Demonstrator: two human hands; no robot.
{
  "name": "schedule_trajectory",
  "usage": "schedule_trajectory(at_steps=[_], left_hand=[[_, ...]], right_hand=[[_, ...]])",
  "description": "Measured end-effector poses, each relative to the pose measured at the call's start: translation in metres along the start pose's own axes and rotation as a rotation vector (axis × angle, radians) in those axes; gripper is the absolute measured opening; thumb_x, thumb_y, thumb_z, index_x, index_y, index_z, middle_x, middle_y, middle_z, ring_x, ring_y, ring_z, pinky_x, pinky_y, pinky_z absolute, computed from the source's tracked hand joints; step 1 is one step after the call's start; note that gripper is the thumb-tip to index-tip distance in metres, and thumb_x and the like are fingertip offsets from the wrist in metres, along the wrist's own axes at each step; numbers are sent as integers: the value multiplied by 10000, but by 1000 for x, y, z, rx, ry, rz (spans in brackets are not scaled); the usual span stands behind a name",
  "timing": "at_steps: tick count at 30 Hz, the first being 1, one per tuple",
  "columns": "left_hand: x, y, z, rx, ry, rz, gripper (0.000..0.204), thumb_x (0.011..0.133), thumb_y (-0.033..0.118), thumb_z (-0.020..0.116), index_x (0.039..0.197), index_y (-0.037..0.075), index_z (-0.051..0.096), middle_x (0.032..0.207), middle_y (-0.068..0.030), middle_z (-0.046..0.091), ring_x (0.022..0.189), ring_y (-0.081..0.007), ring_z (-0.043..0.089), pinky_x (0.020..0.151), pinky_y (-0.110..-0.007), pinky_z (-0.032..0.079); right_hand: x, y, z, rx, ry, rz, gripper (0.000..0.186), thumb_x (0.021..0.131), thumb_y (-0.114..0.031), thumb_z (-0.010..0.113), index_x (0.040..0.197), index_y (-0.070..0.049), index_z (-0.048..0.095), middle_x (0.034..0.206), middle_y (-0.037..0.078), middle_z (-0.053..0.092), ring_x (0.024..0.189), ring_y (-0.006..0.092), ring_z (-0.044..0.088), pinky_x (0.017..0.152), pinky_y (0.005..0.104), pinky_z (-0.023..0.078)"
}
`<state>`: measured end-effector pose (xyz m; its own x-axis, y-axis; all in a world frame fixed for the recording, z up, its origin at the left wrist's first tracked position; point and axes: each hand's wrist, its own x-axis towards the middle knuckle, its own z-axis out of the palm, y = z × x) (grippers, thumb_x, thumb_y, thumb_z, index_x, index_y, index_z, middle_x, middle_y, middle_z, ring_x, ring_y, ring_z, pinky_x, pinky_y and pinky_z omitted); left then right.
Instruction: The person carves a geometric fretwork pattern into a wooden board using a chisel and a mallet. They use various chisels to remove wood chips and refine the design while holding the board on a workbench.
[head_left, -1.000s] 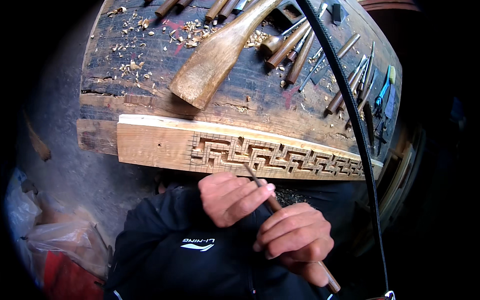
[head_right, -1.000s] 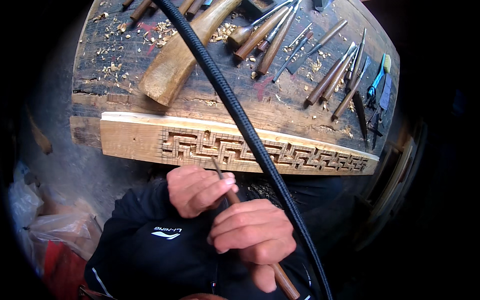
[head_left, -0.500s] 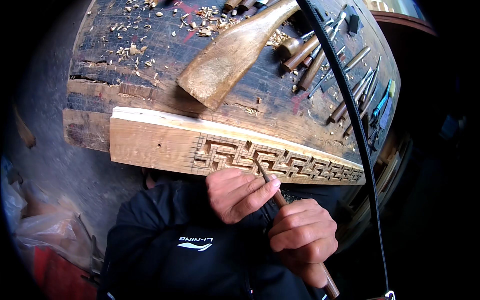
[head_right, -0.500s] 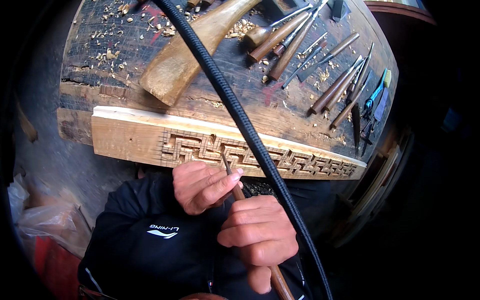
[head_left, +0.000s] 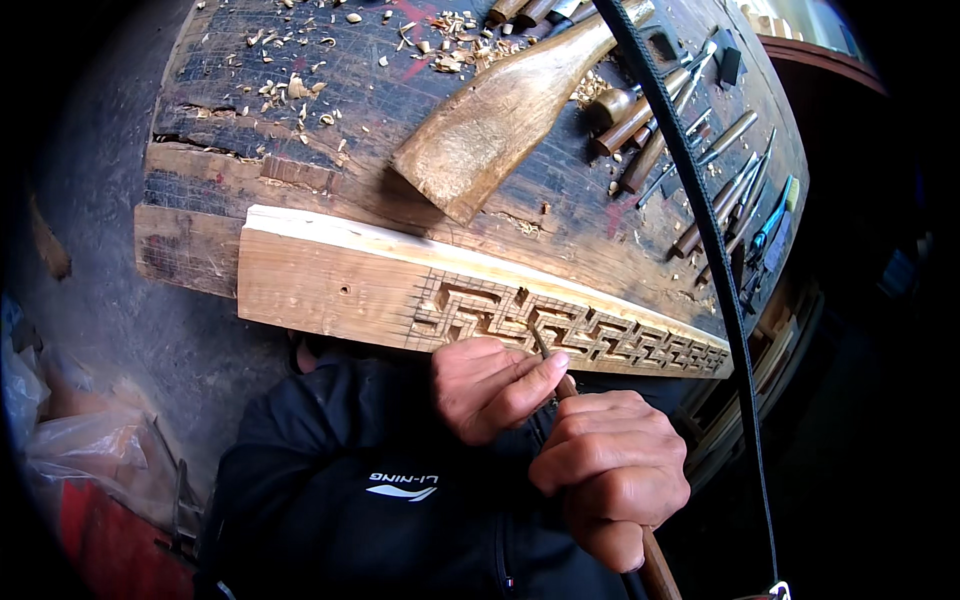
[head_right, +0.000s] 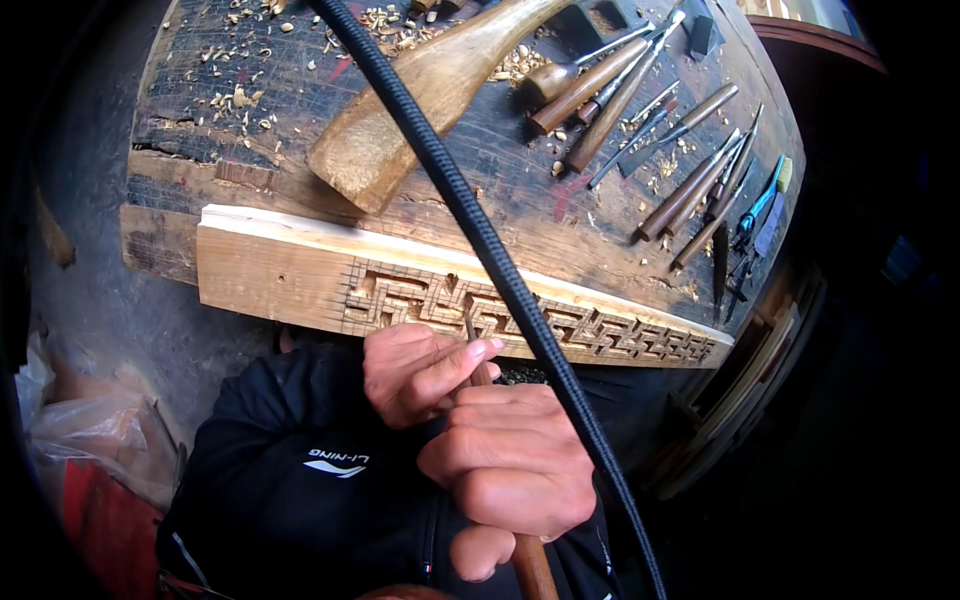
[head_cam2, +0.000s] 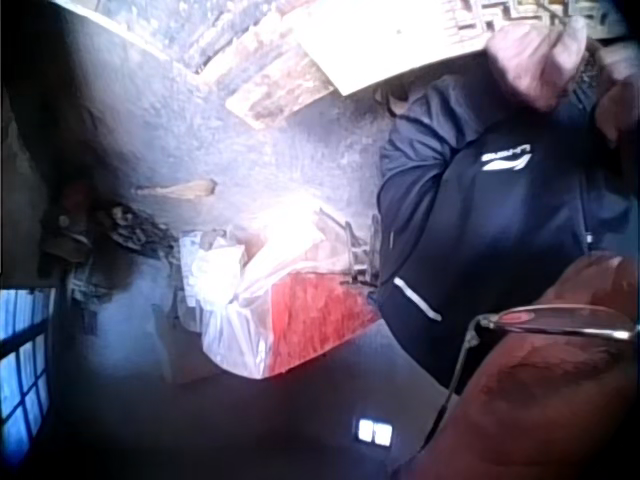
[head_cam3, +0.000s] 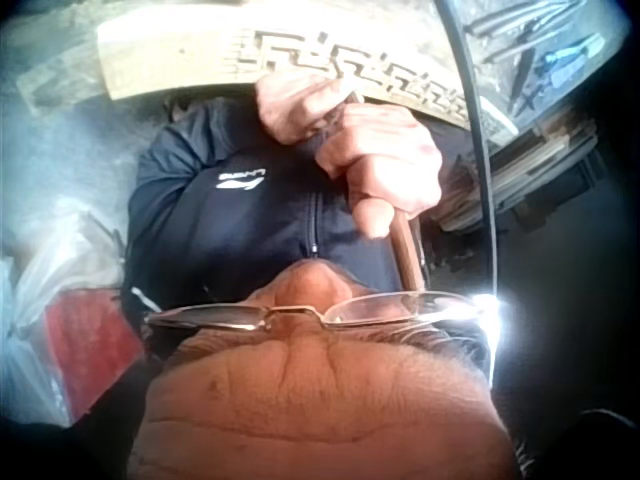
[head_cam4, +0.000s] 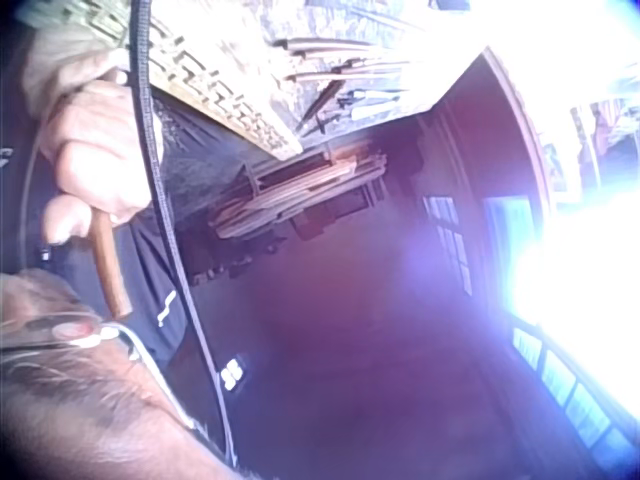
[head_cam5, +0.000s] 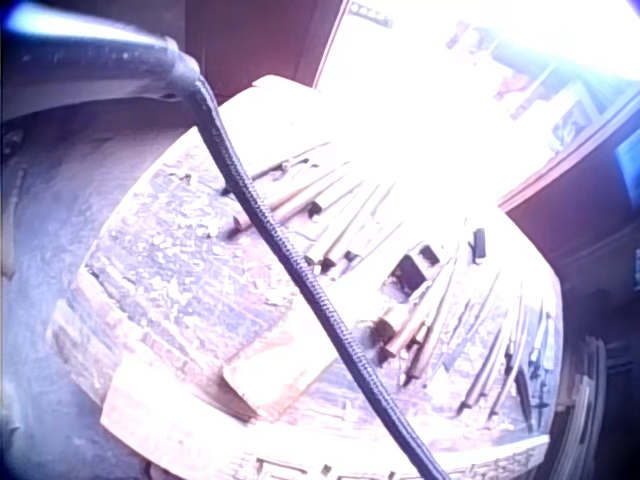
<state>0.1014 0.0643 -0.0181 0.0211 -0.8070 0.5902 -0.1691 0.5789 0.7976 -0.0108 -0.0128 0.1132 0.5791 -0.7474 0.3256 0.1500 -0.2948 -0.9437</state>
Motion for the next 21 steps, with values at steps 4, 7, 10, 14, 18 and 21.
schedule_trajectory(at_steps=[4, 7, 10, 14, 18, 21], left_hand=[[-2, 0, 1, 31, -14, 1, 566, 1042, 112, 815, 1472, -131, 539, 1116, -238, 831, 800, -251, 842, 586, -335, 620], [2, 0, 0, 48, -20, 5, 532, 1068, 153, 791, 1452, -132, 558, 1092, -230, 833, 796, -248, 841, 575, -329, 612], [6, 0, 1, 97, -6, 0, 521, 1071, 186, 783, 1441, -122, 583, 1057, -204, 836, 770, -224, 828, 552, -308, 577], [8, 1, -1, 151, -53, 44, 534, 1032, 166, 801, 1450, -102, 604, 1032, -165, 837, 723, -183, 792, 521, -285, 508], [9, 5, 2, 150, 15, 26, 481, 1036, 93, 764, 1459, -78, 612, 1041, -165, 838, 736, -182, 784, 530, -281, 501], [17, 2, 0, 133, 25, 75, 466, 1039, 86, 770, 1455, -60, 619, 1037, -163, 838, 739, -181, 785, 533, -275, 504]], right_hand=[[-3, 4, 0, 30, 51, -1, 707, 1227, -499, 495, 659, -77, 484, 595, 91, 636, 386, 135, 492, 373, 279, 337], [-5, 9, -2, 54, 87, -22, 704, 1231, -504, 473, 667, -83, 474, 587, 85, 628, 377, 131, 488, 371, 274, 337], [-9, 16, -4, 76, 144, -39, 696, 1236, -528, 424, 691, -97, 449, 564, 71, 598, 366, 126, 469, 365, 269, 335], [-24, 9, 9, 36, 407, -35, 674, 1245, -566, 313, 738, -132, 405, 563, 49, 554, 359, 117, 404, 364, 275, 307], [-32, 4, 20, 135, 621, -27, 659, 1245, -575, 302, 755, -146, 408, 615, 36, 533, 386, 127, 366, 400, 268, 295], [-32, -4, 20, 239, 668, -57, 654, 1241, -580, 340, 755, -149, 416, 634, 25, 496, 411, 134, 359, 418, 272, 325]])
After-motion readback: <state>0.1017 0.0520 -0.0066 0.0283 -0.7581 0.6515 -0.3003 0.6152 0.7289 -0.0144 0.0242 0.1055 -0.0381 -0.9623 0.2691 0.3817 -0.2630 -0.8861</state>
